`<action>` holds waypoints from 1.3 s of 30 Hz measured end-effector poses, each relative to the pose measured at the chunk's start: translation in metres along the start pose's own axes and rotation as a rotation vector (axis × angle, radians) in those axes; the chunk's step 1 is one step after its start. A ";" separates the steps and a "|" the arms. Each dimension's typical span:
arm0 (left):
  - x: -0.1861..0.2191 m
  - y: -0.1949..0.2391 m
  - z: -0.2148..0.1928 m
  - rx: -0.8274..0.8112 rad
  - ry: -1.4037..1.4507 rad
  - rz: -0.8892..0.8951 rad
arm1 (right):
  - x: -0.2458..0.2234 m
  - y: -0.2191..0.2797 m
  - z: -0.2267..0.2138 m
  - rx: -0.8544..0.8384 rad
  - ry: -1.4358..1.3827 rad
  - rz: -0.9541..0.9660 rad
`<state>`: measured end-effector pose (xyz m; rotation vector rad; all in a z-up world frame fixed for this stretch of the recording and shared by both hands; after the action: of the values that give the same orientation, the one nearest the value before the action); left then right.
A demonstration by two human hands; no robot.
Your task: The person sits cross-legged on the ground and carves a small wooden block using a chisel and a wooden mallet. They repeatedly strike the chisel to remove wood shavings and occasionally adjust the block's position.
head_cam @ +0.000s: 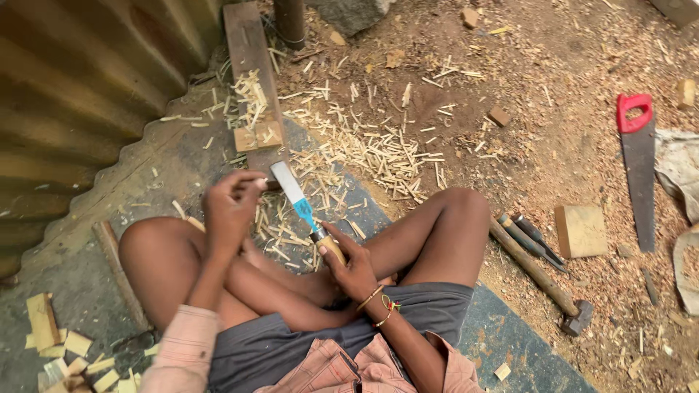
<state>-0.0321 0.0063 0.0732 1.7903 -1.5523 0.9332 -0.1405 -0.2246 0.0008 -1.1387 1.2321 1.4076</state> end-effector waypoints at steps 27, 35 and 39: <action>-0.150 -0.074 -0.023 -0.280 -0.779 -0.384 | -0.008 -0.004 0.011 -0.007 -0.049 0.176; -0.139 -0.080 -0.017 -0.282 -0.762 -0.488 | -0.010 0.000 0.009 -0.012 -0.071 0.168; -0.130 -0.077 -0.018 -0.249 -0.634 -0.400 | -0.008 0.000 0.006 -0.007 -0.063 0.174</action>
<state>0.0316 0.1076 -0.0208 2.2071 -1.4774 -0.0327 -0.1394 -0.2190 0.0095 -1.0033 1.3068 1.5663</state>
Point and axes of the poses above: each hand's wrist, its own y-axis away from the middle knuckle, its own z-axis out of the palm, x = y × z, the point moved 1 cm from there along -y, towards the middle knuckle, and after that the axes turned 11 degrees about -y, right-handed, at the moved point
